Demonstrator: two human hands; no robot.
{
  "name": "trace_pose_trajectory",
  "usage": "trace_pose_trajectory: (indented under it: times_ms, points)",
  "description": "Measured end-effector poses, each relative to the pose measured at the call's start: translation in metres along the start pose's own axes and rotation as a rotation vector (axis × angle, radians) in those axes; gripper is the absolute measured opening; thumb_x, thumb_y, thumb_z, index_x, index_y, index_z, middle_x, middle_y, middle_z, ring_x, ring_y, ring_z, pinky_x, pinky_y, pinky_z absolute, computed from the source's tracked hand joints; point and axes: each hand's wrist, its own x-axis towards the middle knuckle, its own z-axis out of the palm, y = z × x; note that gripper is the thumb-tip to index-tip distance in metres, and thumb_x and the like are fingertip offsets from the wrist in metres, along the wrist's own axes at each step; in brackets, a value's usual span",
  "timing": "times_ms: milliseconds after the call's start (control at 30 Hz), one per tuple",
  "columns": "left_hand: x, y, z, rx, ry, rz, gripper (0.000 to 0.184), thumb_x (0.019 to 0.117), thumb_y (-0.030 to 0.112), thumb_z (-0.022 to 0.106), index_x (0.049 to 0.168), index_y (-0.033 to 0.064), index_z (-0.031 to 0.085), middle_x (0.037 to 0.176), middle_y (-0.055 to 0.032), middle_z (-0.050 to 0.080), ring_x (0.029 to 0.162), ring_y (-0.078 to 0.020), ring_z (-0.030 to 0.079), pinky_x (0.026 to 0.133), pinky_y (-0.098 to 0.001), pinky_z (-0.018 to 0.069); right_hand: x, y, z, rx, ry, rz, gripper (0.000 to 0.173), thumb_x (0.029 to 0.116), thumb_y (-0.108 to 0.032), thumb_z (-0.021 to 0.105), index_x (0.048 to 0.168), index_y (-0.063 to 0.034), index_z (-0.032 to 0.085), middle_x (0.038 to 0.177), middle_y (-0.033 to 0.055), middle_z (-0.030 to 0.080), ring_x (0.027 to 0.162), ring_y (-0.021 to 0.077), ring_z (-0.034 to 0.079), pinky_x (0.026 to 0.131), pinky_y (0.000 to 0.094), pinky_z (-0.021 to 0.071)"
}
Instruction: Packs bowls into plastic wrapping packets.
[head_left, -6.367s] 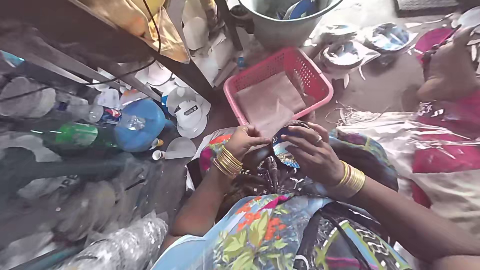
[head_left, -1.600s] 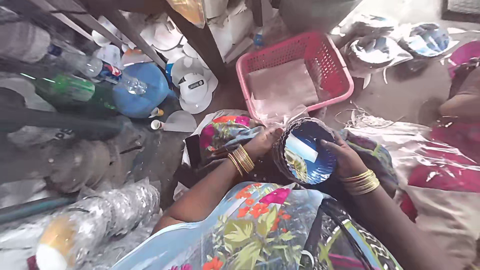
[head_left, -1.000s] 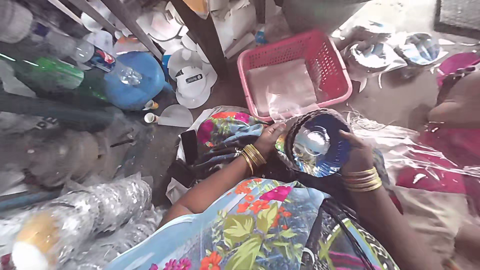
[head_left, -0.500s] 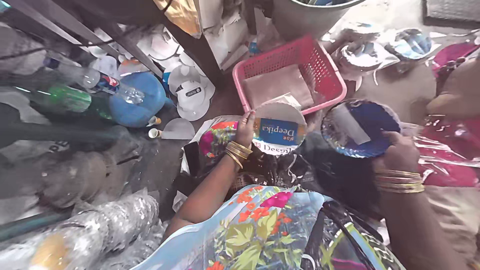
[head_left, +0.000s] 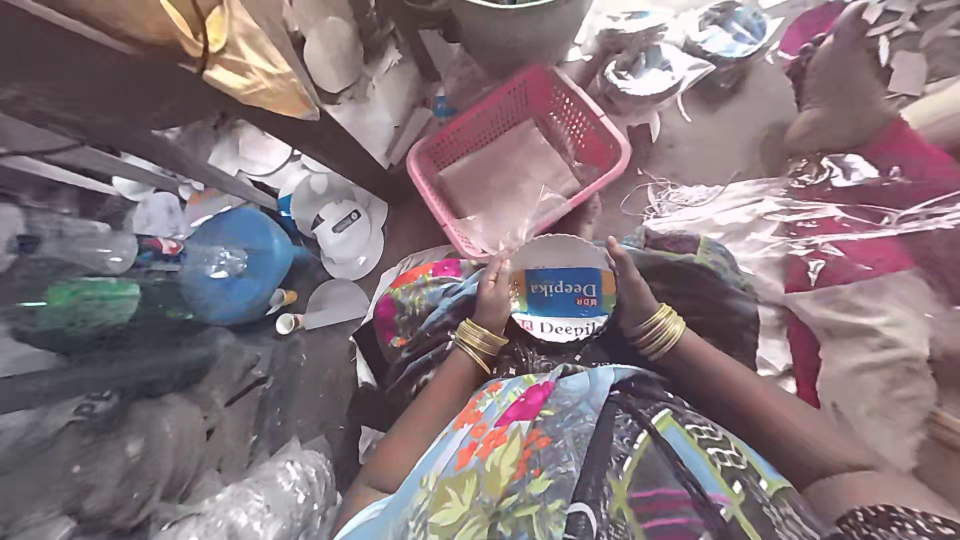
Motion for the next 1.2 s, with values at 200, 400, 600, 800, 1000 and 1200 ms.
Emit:
trace_pose_trajectory:
  times_ms: [200,400,600,800,1000,1200]
  points:
    - [0.001,-0.016,-0.004,0.065,-0.110,0.126,0.038,0.1024,0.007,0.039,0.127,-0.0132,0.061,0.141,-0.0246,0.056,0.131,-0.0220,0.055,0.112,-0.0362,0.0443,0.010,-0.014,-0.026,-0.082,-0.305,0.001,0.047,0.0962,-0.041,0.057,0.134,-0.0131,0.057,0.107,0.0022,0.072,0.094,0.0105,0.071,0.082,0.0294,0.0606]
    - [-0.007,0.012,0.002,-0.071,-0.083,-0.223,0.040,0.1049,0.021,0.052,0.132,-0.0080,0.055,0.127,-0.0143,0.062,0.114,-0.0106,0.059,0.101,-0.0300,0.0487,0.011,-0.015,-0.013,-0.245,-0.239,-0.085,0.038,0.0899,0.001,0.059,0.128,-0.0048,0.056,0.111,0.0022,0.067,0.098,0.0067,0.066,0.088,0.0263,0.0569]
    - [-0.002,0.004,0.006,0.035,-0.007,-0.277,0.022,0.0968,0.011,0.070,0.109,-0.0059,0.067,0.088,-0.0033,0.067,0.073,-0.0017,0.056,0.071,-0.0219,0.0496,0.008,-0.018,-0.004,-0.403,-0.194,-0.121,0.041,0.0911,-0.002,0.060,0.131,0.0009,0.054,0.118,0.0069,0.065,0.102,0.0069,0.064,0.091,0.0258,0.0542]
    - [-0.004,-0.011,0.008,0.099,0.012,-0.191,0.028,0.0950,0.014,0.072,0.114,-0.0073,0.069,0.105,-0.0128,0.070,0.090,-0.0106,0.064,0.086,-0.0289,0.0534,0.002,-0.007,0.002,-0.655,0.041,-0.104,0.057,0.0879,-0.022,0.076,0.137,-0.0011,0.054,0.124,0.0154,0.065,0.110,0.0170,0.065,0.097,0.0364,0.0540]
    - [-0.014,-0.002,0.001,0.300,0.052,-0.137,0.039,0.0928,0.014,0.074,0.125,-0.0078,0.067,0.130,-0.0250,0.066,0.125,-0.0305,0.062,0.112,-0.0417,0.0453,-0.005,0.017,0.010,-0.885,0.103,-0.371,0.056,0.0878,-0.009,0.073,0.135,0.0131,0.053,0.131,0.0316,0.061,0.122,0.0318,0.061,0.105,0.0454,0.0479]
    - [-0.021,-0.005,-0.004,0.287,0.055,-0.038,0.035,0.0956,0.010,0.069,0.123,-0.0109,0.067,0.130,-0.0284,0.065,0.128,-0.0371,0.060,0.114,-0.0469,0.0412,-0.008,0.018,0.023,-0.859,-0.019,-0.429,0.062,0.0889,-0.001,0.067,0.139,0.0220,0.039,0.135,0.0341,0.052,0.119,0.0157,0.058,0.102,0.0245,0.0477]
